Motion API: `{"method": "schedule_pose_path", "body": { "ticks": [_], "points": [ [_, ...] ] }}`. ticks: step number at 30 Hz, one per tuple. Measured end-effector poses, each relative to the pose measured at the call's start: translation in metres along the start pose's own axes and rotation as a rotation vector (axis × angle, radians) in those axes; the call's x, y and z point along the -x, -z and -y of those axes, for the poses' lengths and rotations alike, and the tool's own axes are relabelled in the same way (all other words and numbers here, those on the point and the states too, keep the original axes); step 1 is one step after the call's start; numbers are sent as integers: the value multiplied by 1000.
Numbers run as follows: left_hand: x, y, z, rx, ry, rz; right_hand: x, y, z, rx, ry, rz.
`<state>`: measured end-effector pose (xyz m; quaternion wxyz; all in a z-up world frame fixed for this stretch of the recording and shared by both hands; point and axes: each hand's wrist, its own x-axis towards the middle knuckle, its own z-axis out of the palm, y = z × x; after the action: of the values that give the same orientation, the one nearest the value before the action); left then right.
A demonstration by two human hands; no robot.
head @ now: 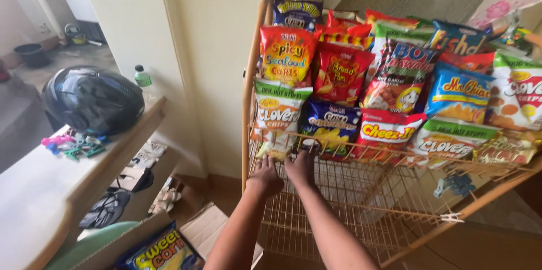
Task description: Stocking and organizing various snack bags from boxes onto a wire display rack.
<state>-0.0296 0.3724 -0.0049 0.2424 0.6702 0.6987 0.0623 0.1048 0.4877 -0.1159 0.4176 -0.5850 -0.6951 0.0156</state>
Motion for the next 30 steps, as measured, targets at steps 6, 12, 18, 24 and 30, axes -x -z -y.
{"method": "schedule_pose_path", "body": {
  "ticks": [6, 12, 18, 24, 30],
  "points": [
    [-56, -36, 25, -261, -182, -61, 2, -12, 4, -294, 38, 362],
    [20, -22, 15, 171, -193, -380, 15, 92, 67, -325, -98, 655],
    [137, -21, -6, 522, -365, -724, 97, 177, 100, -255, -90, 418],
    [215, -133, -20, 1114, -132, -372, 230, 257, 109, -595, -441, 634],
    [220, -294, 21, 1025, -181, -1, 348, 248, 29, -788, -635, 585]
  ]
}}
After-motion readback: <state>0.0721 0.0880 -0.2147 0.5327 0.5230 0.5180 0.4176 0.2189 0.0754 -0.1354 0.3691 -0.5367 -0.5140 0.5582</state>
